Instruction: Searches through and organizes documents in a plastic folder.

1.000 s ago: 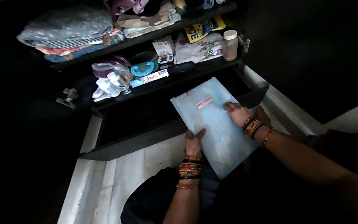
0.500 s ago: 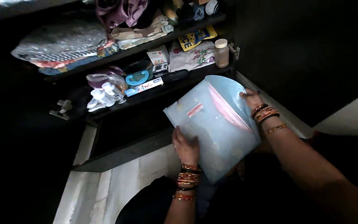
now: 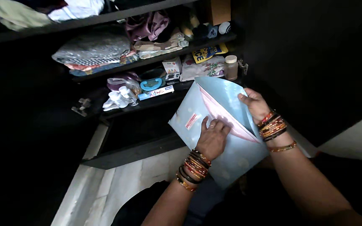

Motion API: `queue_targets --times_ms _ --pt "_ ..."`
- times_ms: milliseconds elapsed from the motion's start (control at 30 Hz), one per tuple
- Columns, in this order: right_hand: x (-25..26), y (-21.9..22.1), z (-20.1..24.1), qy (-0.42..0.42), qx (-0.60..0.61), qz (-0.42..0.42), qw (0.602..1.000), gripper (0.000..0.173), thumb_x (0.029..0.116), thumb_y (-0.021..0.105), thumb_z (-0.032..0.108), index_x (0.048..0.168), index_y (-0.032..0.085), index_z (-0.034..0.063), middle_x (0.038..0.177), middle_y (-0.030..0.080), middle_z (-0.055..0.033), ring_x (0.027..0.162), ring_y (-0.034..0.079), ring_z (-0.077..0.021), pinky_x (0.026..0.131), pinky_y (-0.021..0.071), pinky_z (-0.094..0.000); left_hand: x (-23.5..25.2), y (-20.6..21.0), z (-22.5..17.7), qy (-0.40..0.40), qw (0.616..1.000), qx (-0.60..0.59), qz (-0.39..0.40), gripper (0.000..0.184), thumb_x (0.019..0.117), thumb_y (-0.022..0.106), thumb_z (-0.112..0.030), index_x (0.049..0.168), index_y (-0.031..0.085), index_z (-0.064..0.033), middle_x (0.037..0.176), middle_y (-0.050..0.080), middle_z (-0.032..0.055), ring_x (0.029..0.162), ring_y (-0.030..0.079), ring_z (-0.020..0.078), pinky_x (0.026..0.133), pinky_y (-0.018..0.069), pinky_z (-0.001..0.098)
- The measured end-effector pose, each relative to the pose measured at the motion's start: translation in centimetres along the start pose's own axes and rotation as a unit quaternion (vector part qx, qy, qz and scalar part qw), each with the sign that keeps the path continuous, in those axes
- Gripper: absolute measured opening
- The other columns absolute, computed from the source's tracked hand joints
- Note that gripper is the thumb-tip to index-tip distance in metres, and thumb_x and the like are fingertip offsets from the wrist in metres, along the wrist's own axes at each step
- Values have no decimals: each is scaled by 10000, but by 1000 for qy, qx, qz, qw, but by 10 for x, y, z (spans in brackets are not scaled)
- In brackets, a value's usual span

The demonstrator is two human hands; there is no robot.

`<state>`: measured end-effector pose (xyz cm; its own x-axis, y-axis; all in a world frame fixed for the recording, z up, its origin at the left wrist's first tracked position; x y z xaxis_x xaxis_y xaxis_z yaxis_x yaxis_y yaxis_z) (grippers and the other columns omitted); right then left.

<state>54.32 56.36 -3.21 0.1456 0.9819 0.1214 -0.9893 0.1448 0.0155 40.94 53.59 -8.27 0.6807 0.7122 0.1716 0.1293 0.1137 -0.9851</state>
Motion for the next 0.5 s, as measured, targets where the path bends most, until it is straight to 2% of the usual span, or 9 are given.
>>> queue_targets --times_ms 67,133,167,267,367,500 --pt "1 7 4 -25 4 14 1000 204 1096 464 150 1233 597 80 965 661 -2 799 630 -11 744 543 -210 -10 -10 2 0 1000 12 6 288 889 761 -201 1165 743 -123 1239 680 79 1307 553 324 1168 249 679" --pt "16 9 6 -71 9 20 997 172 1068 496 97 1160 633 52 908 687 -4 776 661 -24 730 576 -229 -25 -26 5 -6 1000 16 3 152 892 770 -187 1030 769 -124 1139 688 70 1239 585 307 1176 244 672" --pt "21 10 8 -88 2 23 996 161 1058 506 84 1133 642 45 887 693 -3 769 670 -31 725 586 -237 -37 -36 7 -2 1000 21 -20 104 887 775 -173 982 777 -129 1082 699 67 1187 615 302 1167 263 679" --pt "16 14 21 -108 -46 23 993 178 1058 508 96 1159 645 42 916 698 -14 800 681 -38 751 590 -244 -83 -58 15 5 993 40 -107 33 895 749 -140 899 774 -161 990 730 20 1138 665 255 1162 306 667" --pt "7 22 36 -137 -88 17 986 185 1051 514 99 1155 656 44 931 703 -13 814 677 -27 766 584 -243 -133 -63 23 -15 985 40 -166 145 957 649 -167 895 779 -189 950 731 -19 1158 658 221 1173 310 634" --pt "-11 42 52 -180 -135 28 974 192 1049 518 112 1163 666 65 958 706 -1 846 674 -3 785 577 -223 -181 -57 28 -52 982 21 -181 228 1007 570 -201 952 791 -223 982 742 -44 1194 649 198 1169 354 575"
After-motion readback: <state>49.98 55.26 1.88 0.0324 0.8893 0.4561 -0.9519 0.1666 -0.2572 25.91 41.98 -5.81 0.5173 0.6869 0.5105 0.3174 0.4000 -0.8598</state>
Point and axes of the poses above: each hand's wrist, its own x-axis towards the middle knuckle, its own y-axis out of the palm, z = x × y, the point moved 10 cm from there along x, towards the middle knuckle
